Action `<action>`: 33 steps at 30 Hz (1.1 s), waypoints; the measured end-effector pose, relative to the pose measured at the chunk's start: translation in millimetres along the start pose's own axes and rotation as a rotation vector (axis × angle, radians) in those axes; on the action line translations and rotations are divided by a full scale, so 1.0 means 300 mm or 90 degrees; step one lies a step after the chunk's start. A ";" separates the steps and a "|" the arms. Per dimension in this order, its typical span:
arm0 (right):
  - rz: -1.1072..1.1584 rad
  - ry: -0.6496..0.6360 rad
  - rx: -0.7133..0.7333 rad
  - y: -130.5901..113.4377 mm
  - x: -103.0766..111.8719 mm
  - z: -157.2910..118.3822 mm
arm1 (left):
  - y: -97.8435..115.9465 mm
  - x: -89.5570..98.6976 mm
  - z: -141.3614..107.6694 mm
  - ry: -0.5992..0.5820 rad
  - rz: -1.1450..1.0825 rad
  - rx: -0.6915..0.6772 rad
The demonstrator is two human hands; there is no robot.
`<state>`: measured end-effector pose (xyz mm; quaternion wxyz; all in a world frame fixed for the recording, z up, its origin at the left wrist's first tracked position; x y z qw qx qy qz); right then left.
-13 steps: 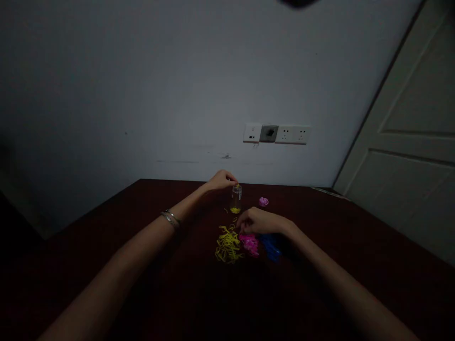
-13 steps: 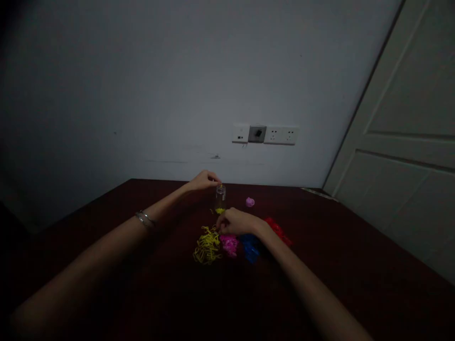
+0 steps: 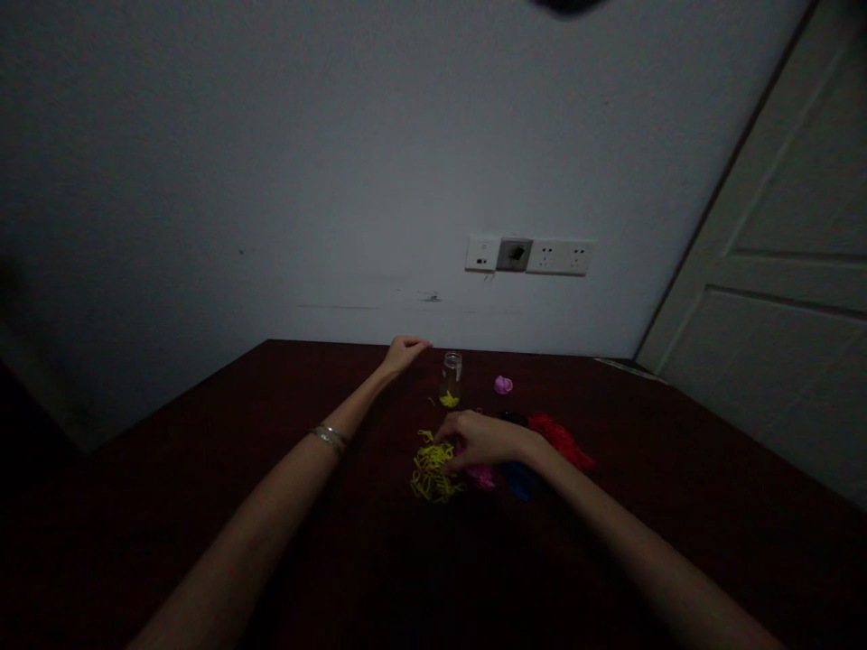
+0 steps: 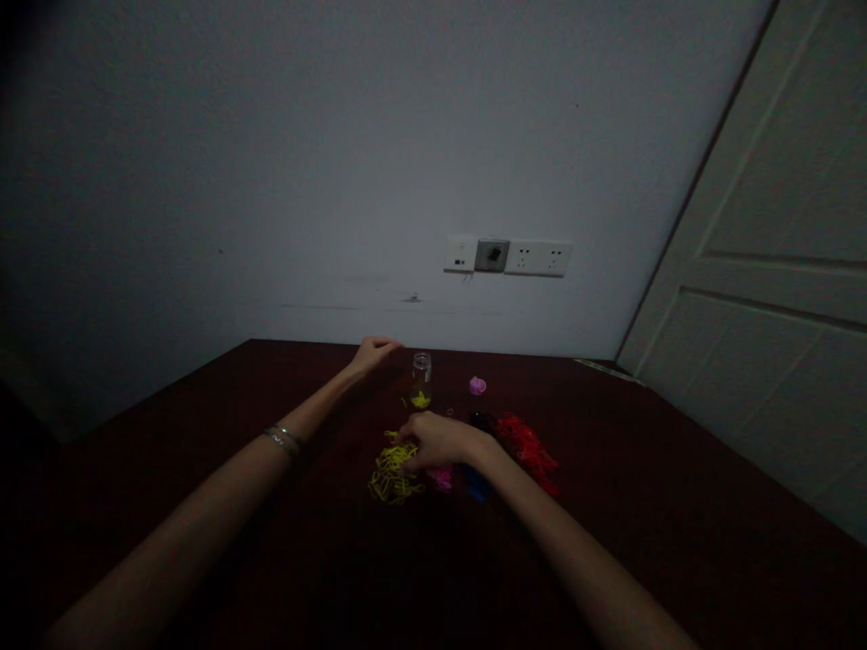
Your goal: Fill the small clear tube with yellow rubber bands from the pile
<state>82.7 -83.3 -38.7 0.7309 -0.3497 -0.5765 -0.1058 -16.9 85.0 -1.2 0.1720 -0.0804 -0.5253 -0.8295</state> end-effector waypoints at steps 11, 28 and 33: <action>-0.086 0.017 -0.019 0.040 -0.073 0.020 | -0.322 0.026 -0.101 0.051 -0.061 0.173; 0.186 0.074 -0.067 0.048 0.058 0.039 | -0.281 -0.001 -0.104 -0.011 0.001 0.102; 0.189 0.185 -0.104 0.083 0.242 0.012 | -0.281 -0.001 -0.102 -0.010 0.025 0.104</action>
Point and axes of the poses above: each hand's wrist, its own z-axis towards the middle knuckle, its own x-axis out of the back of the hand, y = z × x, the point moved 9 cm from there along z, towards the middle knuckle, and after that the axes turned 8 degrees about y, right-handed, at the moved point
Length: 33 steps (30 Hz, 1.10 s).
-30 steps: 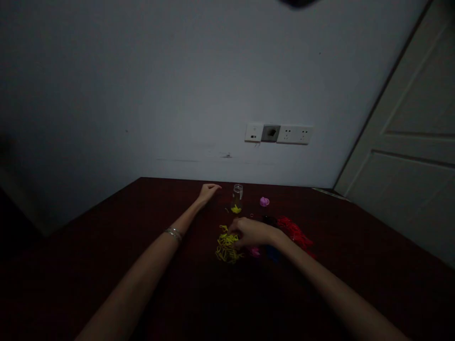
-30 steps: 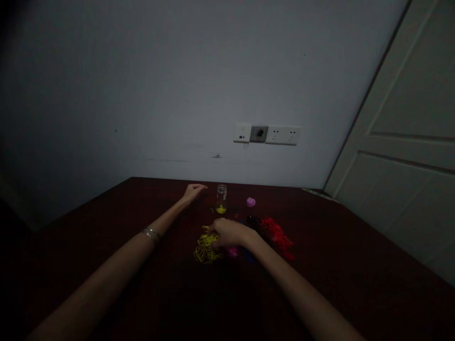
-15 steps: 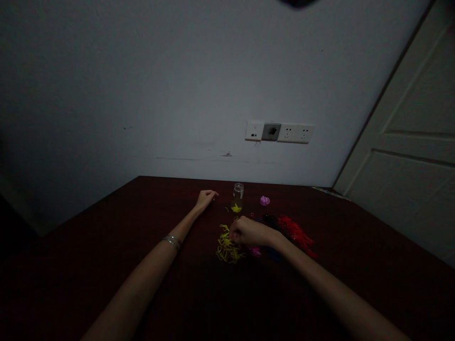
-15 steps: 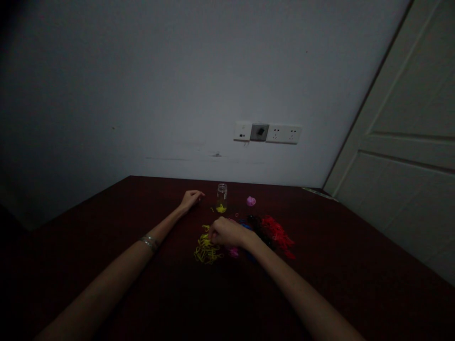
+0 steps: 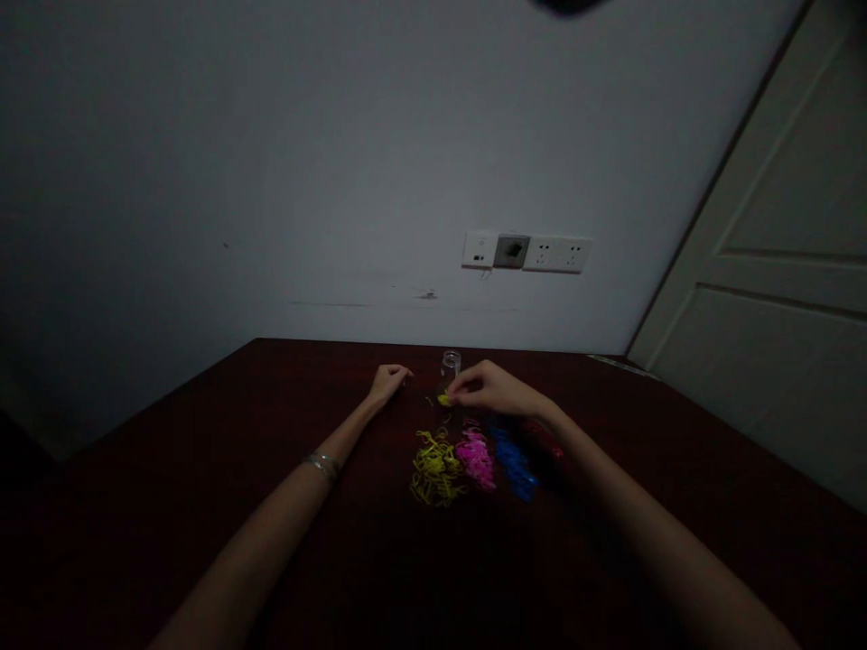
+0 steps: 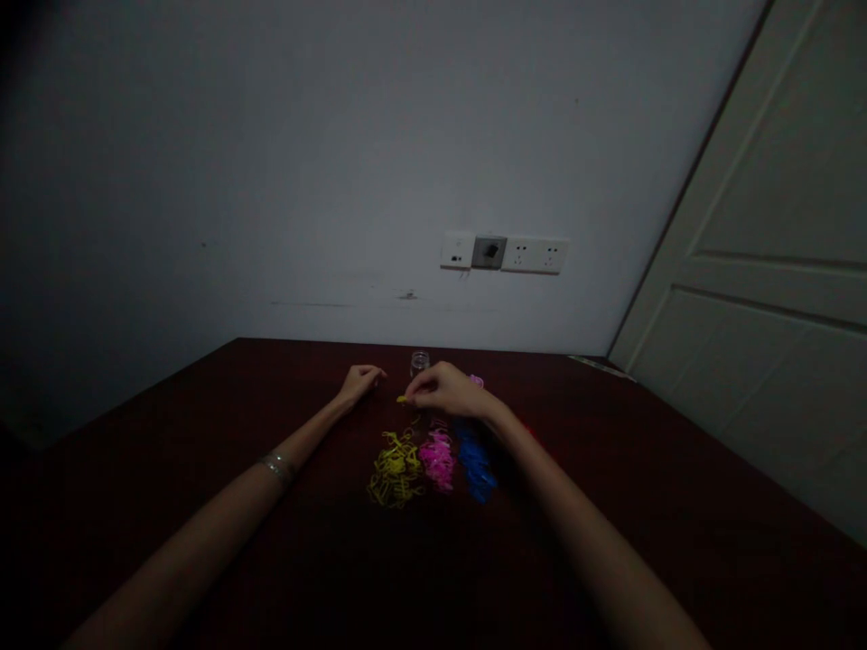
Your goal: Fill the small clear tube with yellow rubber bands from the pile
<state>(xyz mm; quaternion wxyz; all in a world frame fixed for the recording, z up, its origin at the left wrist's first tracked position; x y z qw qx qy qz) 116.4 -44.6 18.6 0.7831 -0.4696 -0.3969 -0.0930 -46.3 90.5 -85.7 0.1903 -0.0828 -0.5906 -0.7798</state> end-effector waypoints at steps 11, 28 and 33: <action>-0.061 0.065 -0.009 0.041 0.214 0.168 | -0.008 -0.002 -0.002 -0.002 0.011 0.016; -0.160 0.028 -0.030 0.103 0.170 0.238 | -0.009 -0.020 -0.014 -0.033 0.044 0.003; -0.169 0.029 -0.023 0.099 0.170 0.242 | 0.006 -0.041 -0.023 -0.068 0.051 -0.046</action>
Point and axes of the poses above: each hand's wrist, its own z-axis towards the middle knuckle, its own x-axis out of the back of the hand, y = z × x, the point moved 9 cm from there along z, towards the middle knuckle, and after that the axes turned 8 degrees about y, right-handed, at the moved point
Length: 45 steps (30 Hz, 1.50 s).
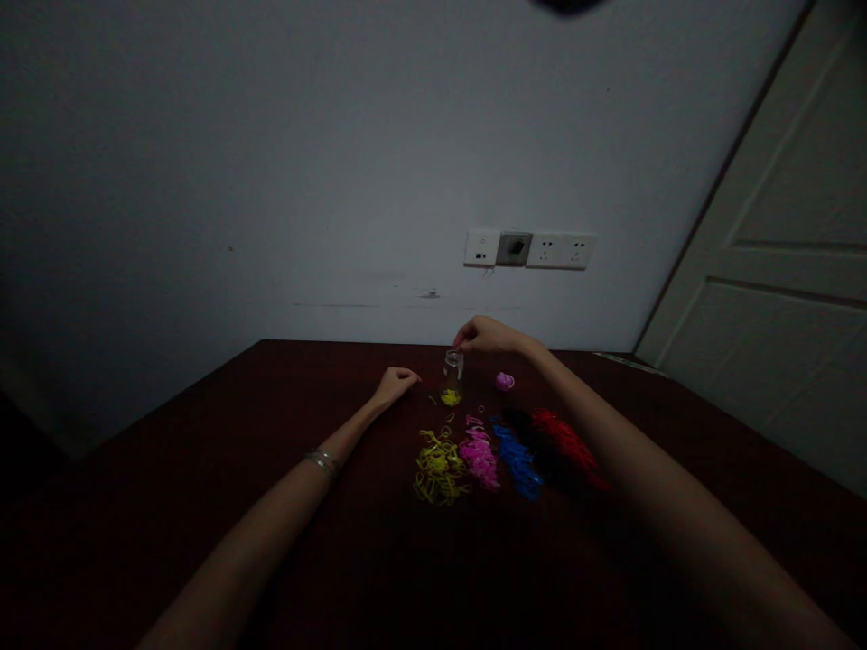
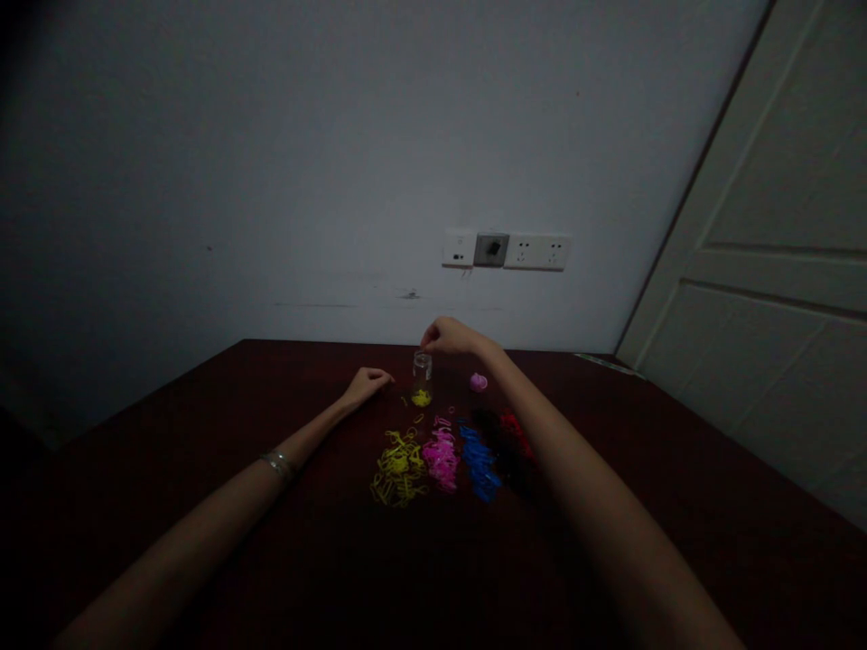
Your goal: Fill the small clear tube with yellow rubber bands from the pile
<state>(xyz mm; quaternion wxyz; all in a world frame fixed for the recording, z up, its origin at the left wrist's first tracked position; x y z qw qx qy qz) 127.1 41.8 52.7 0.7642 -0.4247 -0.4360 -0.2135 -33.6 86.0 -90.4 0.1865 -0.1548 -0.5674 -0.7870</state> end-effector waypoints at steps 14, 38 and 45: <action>-0.160 -0.095 0.157 -0.136 -0.214 -0.229 | 0.133 -0.107 -0.064 -0.283 0.221 -0.240; -0.183 -0.037 0.177 -0.092 -0.374 -0.252 | 0.185 -0.067 -0.200 -0.337 0.145 -0.181; 0.115 -0.089 0.127 -0.110 -0.360 -0.271 | 0.185 -0.072 -0.282 -0.394 0.158 -0.146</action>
Point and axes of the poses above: each hand's wrist, its own z-axis towards the middle knuckle, its own x-axis out of the back of the hand, y = z × x, the point moved 9 cm from there along z, towards the middle knuckle, and after that the axes turned 8 degrees about y, right-handed, at the moved point
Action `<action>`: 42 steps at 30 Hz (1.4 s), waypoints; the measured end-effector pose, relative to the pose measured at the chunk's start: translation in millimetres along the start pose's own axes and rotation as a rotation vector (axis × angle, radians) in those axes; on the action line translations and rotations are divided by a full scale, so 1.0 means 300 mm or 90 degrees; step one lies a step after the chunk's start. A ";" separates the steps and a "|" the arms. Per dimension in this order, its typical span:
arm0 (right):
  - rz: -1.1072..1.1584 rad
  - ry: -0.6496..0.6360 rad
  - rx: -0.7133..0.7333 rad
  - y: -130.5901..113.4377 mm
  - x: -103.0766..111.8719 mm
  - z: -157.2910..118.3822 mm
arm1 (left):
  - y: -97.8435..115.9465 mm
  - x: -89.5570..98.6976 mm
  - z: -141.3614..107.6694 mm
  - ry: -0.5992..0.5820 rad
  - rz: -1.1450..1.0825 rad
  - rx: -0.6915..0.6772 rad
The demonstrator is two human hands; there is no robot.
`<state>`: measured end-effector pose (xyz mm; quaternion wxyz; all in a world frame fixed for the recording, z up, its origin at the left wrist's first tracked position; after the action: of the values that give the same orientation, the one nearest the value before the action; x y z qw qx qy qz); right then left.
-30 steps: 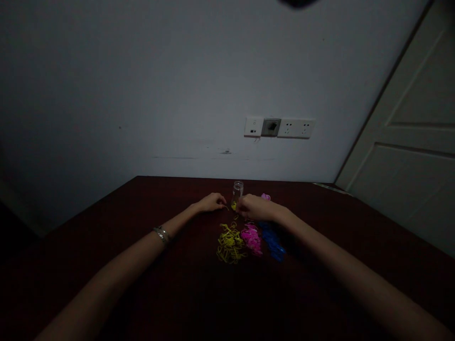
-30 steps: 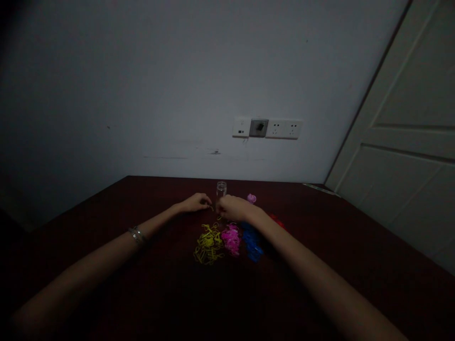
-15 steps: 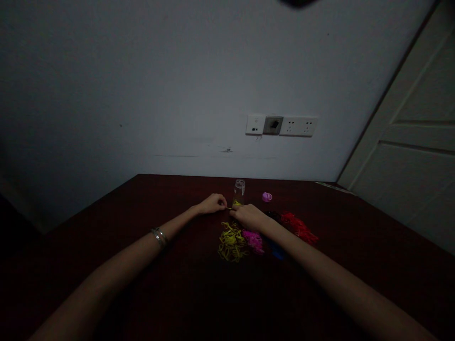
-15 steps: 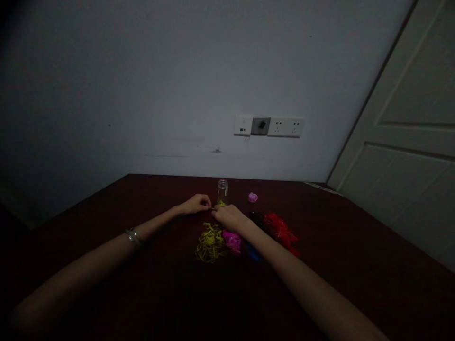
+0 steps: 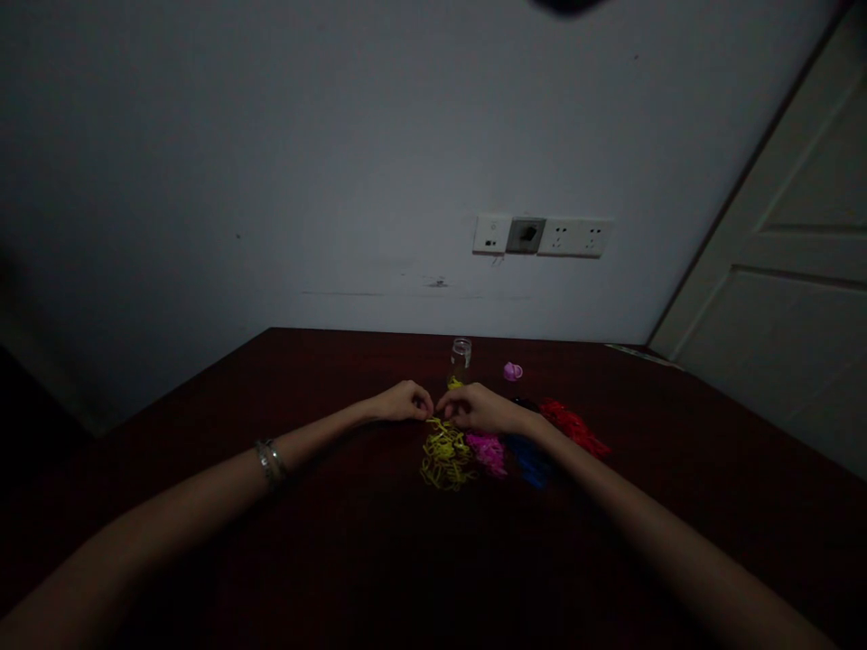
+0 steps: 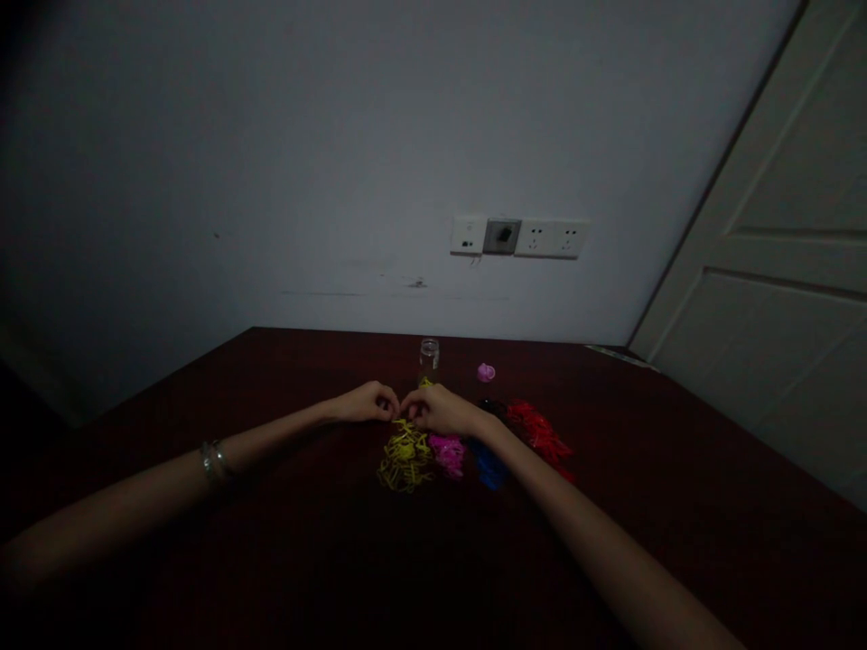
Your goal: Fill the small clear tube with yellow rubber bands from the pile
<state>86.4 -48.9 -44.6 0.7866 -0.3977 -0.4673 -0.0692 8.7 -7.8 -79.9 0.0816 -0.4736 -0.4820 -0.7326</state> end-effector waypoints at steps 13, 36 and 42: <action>0.034 0.059 -0.079 0.061 0.114 -0.051 | 0.132 -0.020 -0.046 -0.073 0.058 -0.114; -0.027 0.099 -0.042 0.009 0.173 -0.051 | 0.119 -0.053 -0.040 -0.052 0.107 -0.097; -0.064 0.113 -0.049 0.000 0.197 -0.054 | 0.125 -0.009 -0.034 -0.050 0.059 -0.075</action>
<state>130.1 -44.6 -1.8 0.8044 -0.3964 -0.4121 -0.1612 25.5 -36.3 -59.4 0.0684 -0.5279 -0.4181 -0.7361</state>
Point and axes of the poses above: each hand's wrist, its own z-axis towards the middle knuckle, its own x-axis out of the back of the hand, y = z × x, the point moved 9 cm from there along z, towards the middle knuckle, and after that the axes turned 8 degrees about y, right-handed, at the moved point
